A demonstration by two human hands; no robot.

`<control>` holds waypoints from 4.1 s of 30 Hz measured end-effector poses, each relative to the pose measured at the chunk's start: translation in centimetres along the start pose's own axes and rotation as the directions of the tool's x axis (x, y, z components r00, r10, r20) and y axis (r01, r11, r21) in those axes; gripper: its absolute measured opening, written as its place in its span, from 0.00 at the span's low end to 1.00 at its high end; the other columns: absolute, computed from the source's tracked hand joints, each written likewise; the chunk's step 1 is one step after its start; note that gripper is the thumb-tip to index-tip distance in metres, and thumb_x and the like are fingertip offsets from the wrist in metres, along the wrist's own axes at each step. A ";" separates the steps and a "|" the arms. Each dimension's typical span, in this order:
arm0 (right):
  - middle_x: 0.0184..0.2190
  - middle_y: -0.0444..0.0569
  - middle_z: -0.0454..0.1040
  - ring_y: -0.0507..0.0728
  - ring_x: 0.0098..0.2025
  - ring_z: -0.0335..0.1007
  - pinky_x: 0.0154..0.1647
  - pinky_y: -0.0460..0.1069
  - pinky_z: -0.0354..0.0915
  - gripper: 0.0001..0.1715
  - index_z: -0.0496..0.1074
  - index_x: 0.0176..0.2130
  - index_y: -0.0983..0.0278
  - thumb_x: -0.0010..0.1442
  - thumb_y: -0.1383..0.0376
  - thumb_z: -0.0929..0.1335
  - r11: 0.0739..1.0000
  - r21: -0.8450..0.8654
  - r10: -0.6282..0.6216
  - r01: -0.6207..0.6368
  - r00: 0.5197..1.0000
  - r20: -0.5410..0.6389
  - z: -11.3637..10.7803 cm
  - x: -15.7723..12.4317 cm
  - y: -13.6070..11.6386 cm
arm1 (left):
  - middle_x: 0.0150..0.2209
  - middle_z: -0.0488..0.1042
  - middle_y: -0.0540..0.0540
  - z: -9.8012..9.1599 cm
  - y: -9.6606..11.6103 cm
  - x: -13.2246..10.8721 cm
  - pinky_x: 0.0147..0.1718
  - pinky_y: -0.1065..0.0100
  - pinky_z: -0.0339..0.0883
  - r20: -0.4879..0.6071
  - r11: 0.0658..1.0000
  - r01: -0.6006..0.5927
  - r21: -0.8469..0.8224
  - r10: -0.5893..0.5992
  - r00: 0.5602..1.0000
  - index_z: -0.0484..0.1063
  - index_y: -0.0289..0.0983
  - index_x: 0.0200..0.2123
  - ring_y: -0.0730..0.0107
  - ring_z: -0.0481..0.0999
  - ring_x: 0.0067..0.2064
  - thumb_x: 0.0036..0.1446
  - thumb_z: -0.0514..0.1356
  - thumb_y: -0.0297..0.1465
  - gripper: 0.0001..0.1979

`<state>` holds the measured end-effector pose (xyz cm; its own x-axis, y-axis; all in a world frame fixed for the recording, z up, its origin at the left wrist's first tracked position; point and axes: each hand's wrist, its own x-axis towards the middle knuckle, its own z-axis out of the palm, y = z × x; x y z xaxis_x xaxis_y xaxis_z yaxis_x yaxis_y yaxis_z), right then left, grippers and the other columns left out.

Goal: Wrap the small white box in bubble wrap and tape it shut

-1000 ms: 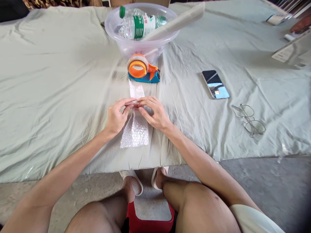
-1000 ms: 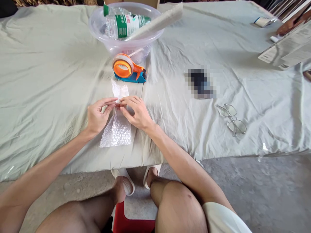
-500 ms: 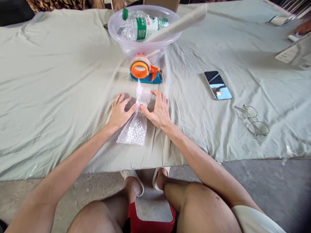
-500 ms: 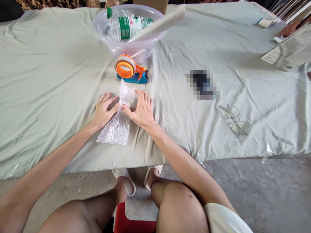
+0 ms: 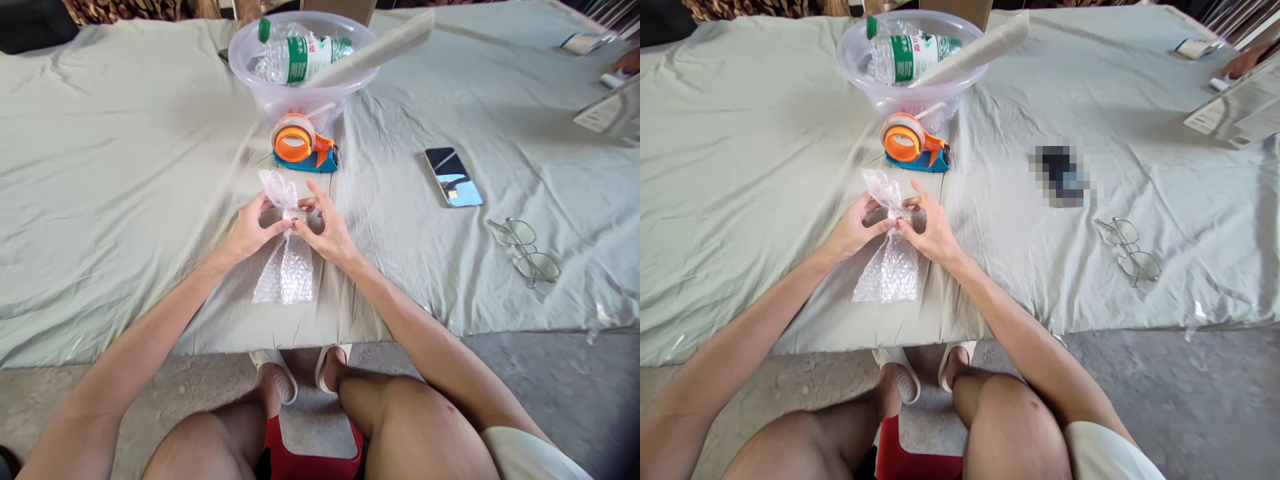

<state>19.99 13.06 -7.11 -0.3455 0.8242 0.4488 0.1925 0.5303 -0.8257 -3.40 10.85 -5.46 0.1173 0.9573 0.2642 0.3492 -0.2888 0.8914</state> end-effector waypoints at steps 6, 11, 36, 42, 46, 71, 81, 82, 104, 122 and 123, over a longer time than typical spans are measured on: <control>0.57 0.52 0.85 0.66 0.56 0.77 0.66 0.66 0.74 0.34 0.76 0.72 0.53 0.72 0.52 0.75 0.999 -0.031 -0.024 0.024 0.999 0.029 -0.4 0.4 -0.7 | 0.61 0.88 0.41 0.0 0.8 -0.7 0.70 0.47 0.76 -0.016 0.989 -0.067 0.130 0.070 0.997 0.82 0.46 0.66 0.46 0.87 0.63 0.72 0.75 0.49 0.26; 0.53 0.54 0.82 0.64 0.53 0.77 0.60 0.63 0.76 0.16 0.81 0.55 0.57 0.71 0.55 0.75 0.995 -0.066 -0.078 0.076 0.997 -0.027 -0.3 0.6 -0.8 | 0.58 0.89 0.41 0.5 0.6 -1.2 0.63 0.48 0.75 0.010 0.885 -0.259 0.387 0.277 0.961 0.85 0.48 0.65 0.48 0.86 0.60 0.82 0.65 0.45 0.17; 0.57 0.54 0.79 0.56 0.45 0.81 0.49 0.55 0.82 0.25 0.82 0.51 0.60 0.60 0.76 0.65 0.981 0.059 -0.186 0.183 0.981 0.055 -1.7 -0.4 -0.3 | 0.71 0.81 0.34 -2.6 1.3 -1.7 0.68 0.45 0.84 0.448 0.477 -0.721 0.502 0.570 0.689 0.69 0.40 0.79 0.43 0.84 0.71 0.82 0.66 0.29 0.28; 0.68 0.58 0.74 0.60 0.57 0.79 0.64 0.61 0.81 0.39 0.71 0.66 0.58 0.60 0.80 0.66 0.948 -0.019 -0.302 0.317 0.919 0.253 -3.0 -0.6 0.2 | 0.75 0.77 0.34 -3.6 1.1 -1.4 0.72 0.43 0.83 0.484 0.533 -0.705 0.467 0.513 0.709 0.64 0.42 0.83 0.43 0.80 0.75 0.77 0.70 0.26 0.37; 0.74 0.62 0.71 0.68 0.69 0.77 0.69 0.66 0.79 0.37 0.66 0.72 0.55 0.69 0.70 0.74 0.946 -0.060 -0.283 0.317 0.905 0.319 -3.2 -0.7 0.4 | 0.78 0.75 0.35 -4.2 1.3 -1.4 0.72 0.46 0.83 0.494 0.542 -0.695 0.472 0.491 0.718 0.60 0.44 0.86 0.46 0.79 0.77 0.77 0.67 0.21 0.41; 0.53 0.53 0.82 0.59 0.49 0.83 0.53 0.58 0.83 0.03 0.80 0.45 0.58 0.71 0.63 0.73 0.968 0.152 -0.222 0.200 0.964 0.146 -2.5 -1.1 -1.7 | 0.62 0.86 0.38 -1.5 -0.4 -1.9 0.62 0.47 0.85 0.129 0.811 -0.515 0.278 0.500 0.856 0.86 0.43 0.54 0.50 0.87 0.65 0.85 0.63 0.39 0.11; 0.67 0.56 0.83 0.67 0.66 0.86 0.72 0.64 0.81 0.09 0.90 0.50 0.56 0.74 0.55 0.82 0.940 0.151 -0.330 0.305 0.925 0.187 -2.3 -1.2 -0.9 | 0.64 0.84 0.40 -1.0 -0.3 -2.6 0.61 0.54 0.86 0.084 0.818 -0.522 0.242 0.518 0.851 0.84 0.46 0.65 0.55 0.88 0.64 0.83 0.65 0.33 0.14; 0.66 0.55 0.84 0.67 0.68 0.85 0.74 0.64 0.80 0.09 0.90 0.50 0.55 0.74 0.56 0.82 0.937 0.153 -0.339 0.314 0.923 0.181 -2.1 -1.2 -0.8 | 0.63 0.84 0.40 -0.9 -0.4 -2.6 0.61 0.55 0.86 0.078 0.806 -0.539 0.246 0.538 0.840 0.84 0.46 0.65 0.56 0.88 0.63 0.83 0.65 0.32 0.13; 0.33 0.44 0.78 0.55 0.33 0.73 0.36 0.52 0.72 0.25 0.75 0.41 0.57 0.81 0.42 0.72 0.968 -0.012 -0.250 0.251 0.968 0.033 -0.7 -1.1 -1.4 | 0.48 0.84 0.46 0.9 1.0 -2.6 0.47 0.60 0.83 -0.050 0.884 -0.397 0.247 0.421 0.906 0.77 0.45 0.56 0.62 0.85 0.47 0.83 0.66 0.50 0.16; 0.37 0.44 0.78 0.52 0.31 0.69 0.36 0.51 0.72 0.17 0.78 0.49 0.56 0.87 0.51 0.66 0.948 -0.076 -0.311 0.310 0.950 -0.007 0.4 -1.7 -2.1 | 0.55 0.79 0.43 1.9 1.2 -3.2 0.36 0.67 0.81 -0.168 0.850 -0.389 0.356 0.468 0.868 0.81 0.41 0.45 0.69 0.83 0.42 0.84 0.62 0.33 0.11; 0.38 0.45 0.78 0.53 0.31 0.70 0.37 0.52 0.72 0.16 0.79 0.50 0.56 0.87 0.51 0.66 0.946 -0.084 -0.314 0.312 0.949 -0.008 0.4 -1.6 -2.0 | 0.55 0.80 0.43 1.9 1.2 -3.2 0.38 0.66 0.82 -0.156 0.850 -0.397 0.346 0.469 0.869 0.82 0.41 0.45 0.68 0.83 0.43 0.85 0.61 0.34 0.12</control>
<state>19.85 10.57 -6.32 -0.3806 0.6178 0.6881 0.1514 0.7757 -0.6127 -1.63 7.37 -5.92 0.1207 0.6988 0.7051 0.5718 -0.6296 0.5260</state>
